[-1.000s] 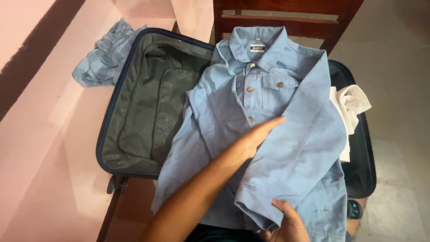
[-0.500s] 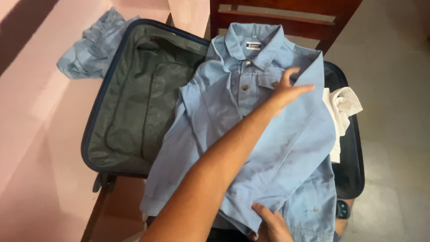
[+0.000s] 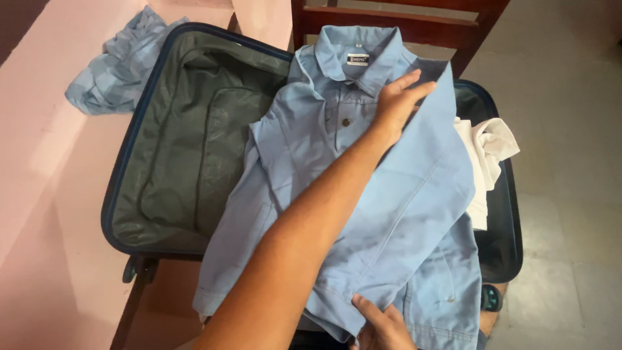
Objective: The person folds a light blue denim jacket and places it into an open suitcase. They then pick up a blue and white checkered shirt, button it, and fold it into the suitcase.
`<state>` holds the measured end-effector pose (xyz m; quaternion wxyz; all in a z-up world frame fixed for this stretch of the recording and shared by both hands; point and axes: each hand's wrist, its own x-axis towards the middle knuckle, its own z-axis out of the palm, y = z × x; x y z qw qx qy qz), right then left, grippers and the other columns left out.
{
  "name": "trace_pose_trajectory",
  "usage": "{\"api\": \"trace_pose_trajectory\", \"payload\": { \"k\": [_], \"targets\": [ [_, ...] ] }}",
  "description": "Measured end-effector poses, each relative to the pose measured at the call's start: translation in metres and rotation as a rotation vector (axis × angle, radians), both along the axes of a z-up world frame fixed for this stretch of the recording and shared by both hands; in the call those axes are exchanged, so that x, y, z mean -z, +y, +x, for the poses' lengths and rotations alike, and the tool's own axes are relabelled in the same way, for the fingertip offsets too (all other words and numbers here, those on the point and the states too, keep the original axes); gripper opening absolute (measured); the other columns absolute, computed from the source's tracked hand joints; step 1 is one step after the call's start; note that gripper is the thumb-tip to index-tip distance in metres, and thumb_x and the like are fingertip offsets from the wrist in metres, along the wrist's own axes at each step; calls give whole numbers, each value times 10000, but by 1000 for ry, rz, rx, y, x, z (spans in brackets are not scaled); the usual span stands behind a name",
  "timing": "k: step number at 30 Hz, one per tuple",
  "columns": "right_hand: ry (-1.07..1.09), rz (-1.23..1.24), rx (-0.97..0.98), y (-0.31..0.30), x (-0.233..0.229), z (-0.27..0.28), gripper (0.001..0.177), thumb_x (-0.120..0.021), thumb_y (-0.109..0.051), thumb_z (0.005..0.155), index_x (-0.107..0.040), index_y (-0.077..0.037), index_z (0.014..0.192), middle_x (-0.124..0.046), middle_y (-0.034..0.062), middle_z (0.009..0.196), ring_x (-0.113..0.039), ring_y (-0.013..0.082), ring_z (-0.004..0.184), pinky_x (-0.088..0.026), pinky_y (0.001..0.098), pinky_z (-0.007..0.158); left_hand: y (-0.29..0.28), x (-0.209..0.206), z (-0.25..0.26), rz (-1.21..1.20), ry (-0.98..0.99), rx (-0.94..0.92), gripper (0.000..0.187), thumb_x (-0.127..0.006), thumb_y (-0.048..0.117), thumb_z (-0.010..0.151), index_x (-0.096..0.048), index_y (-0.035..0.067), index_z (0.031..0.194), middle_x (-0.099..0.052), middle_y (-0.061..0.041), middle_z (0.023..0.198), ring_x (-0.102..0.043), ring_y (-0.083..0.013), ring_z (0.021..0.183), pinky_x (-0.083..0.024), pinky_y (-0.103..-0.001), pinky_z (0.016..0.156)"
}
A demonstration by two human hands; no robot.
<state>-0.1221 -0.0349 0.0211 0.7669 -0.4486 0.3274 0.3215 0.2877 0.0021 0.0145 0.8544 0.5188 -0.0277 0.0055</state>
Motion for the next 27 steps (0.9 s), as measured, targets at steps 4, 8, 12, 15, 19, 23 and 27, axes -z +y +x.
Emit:
{"api": "trace_pose_trajectory", "payload": {
  "k": [4,8,12,15,19,23,27],
  "targets": [
    [-30,1,93,-5,24,-8,569,-708,-58,843,-539,-6,1384,-747,148,849,-632,197,526,-450,344,436,13,8,-5,203,-2,149,534,-795,229,810,-701,-53,1254,-756,-149,1086,-688,-187,979,-539,-290,803],
    [-86,-121,-73,-8,37,-10,579,-770,-40,843,-553,-74,1379,-639,91,646,-469,158,370,-337,336,365,7,14,0,336,43,244,464,-803,288,817,-776,-77,1101,-780,-134,1030,-695,-151,940,-528,-257,788],
    [-39,-42,-42,-7,28,-11,626,-755,-28,835,-555,-58,1428,-653,111,687,-483,151,376,-360,326,374,0,15,8,337,14,119,565,-826,305,783,-736,-131,1132,-767,-199,1059,-712,-232,970,-556,-331,821],
    [-30,37,-21,-4,15,-6,615,-709,-26,848,-507,-9,1429,-780,174,927,-632,214,489,-450,356,431,2,13,10,460,-18,-39,672,-834,324,731,-680,-100,1230,-744,-198,1157,-722,-256,1070,-565,-334,894],
    [-48,-28,193,-5,14,0,698,-682,18,833,-439,-28,1486,-757,191,1022,-662,252,688,-497,379,590,9,14,7,520,20,-100,748,-843,324,724,-635,-115,1293,-717,-236,1231,-713,-288,1125,-562,-348,931],
    [-347,-170,-17,-16,39,-8,793,-746,1,823,-403,-85,1532,-767,210,1073,-647,297,827,-496,417,702,18,20,-6,654,-30,-75,785,-819,249,689,-583,9,1398,-722,-203,1239,-710,-270,1112,-549,-345,932],
    [-329,-103,-101,-23,74,-24,645,-742,-95,810,-523,-31,1414,-819,109,1025,-790,151,850,-609,290,742,31,21,-24,673,-262,-218,874,-802,68,662,-494,75,1480,-683,-197,1219,-677,-297,1065,-535,-362,883]
  ]
}}
